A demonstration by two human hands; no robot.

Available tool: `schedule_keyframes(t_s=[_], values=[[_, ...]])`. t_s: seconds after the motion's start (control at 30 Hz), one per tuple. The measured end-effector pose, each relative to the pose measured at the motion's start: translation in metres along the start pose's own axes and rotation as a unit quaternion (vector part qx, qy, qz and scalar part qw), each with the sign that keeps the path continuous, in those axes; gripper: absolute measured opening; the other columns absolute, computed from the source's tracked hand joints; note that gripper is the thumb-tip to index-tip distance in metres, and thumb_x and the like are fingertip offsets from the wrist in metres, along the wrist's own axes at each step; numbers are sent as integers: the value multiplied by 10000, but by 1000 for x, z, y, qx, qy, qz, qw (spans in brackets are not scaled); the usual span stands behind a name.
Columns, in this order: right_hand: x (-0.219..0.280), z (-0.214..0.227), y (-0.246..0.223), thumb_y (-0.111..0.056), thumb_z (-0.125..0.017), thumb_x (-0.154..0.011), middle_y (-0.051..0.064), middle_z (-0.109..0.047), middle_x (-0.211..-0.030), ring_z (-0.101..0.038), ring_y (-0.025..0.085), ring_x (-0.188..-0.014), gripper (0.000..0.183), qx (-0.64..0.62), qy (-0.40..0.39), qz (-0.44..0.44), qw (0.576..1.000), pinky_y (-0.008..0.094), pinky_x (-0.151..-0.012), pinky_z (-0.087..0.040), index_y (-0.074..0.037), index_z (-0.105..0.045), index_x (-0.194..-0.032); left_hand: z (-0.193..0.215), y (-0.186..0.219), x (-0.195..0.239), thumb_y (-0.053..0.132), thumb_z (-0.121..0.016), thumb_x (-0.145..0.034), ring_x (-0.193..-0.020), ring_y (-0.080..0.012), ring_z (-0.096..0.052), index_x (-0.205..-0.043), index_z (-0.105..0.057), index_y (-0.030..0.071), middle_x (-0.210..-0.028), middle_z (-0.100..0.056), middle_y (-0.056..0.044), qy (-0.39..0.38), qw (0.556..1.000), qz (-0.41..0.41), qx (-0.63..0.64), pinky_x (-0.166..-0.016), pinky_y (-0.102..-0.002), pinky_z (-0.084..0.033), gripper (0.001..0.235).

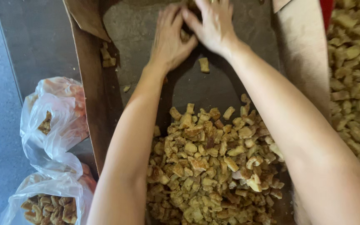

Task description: The person sits on the floor and sorts small, cubed food items from a cardboard tray into a larger cardboard box. They use both hands to pick up handfuls of the items, inspect them, and transfer them to the box.

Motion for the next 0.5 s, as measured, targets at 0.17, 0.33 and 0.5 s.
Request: schedule_keyframes(t_s=[0.17,0.33,0.5], values=[[30,72,-65,-226,-665,-1012,137,-610,-1339,-519,331,-1273,341,-122,-269,-65,953,660,-1157,-270,-170,-550,-1329,50,69,74,616,-643,-885,-1534,-373,-100,-1562,-272,85,-1658,-112,-194,-273,956,73,74,-1203,-601,-174,937],[57,165,-138,-321,-622,-927,103,-610,-1287,-583,228,-1092,458,-171,-615,-82,765,388,-940,-509,-157,-571,-1351,109,134,150,601,-533,-973,-1550,-380,-113,-1602,-290,253,-1685,-176,-94,-554,821,65,-122,-1198,-617,-221,759],[3,197,-112,-457,-485,-1032,29,-703,-1283,-767,280,-865,451,-49,-687,-207,695,386,-859,-638,-227,-564,-1412,140,49,129,486,-583,-1016,-1127,-363,-701,-1232,-723,63,-1171,-718,-217,-324,892,278,-150,-987,-461,-560,494]])
Point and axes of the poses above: each hand's wrist, its own x-axis away from the middle knuckle, its own z-axis out of the back of the hand, y = z × x, the point moved 3 cm from there along -x, towards the middle knuckle
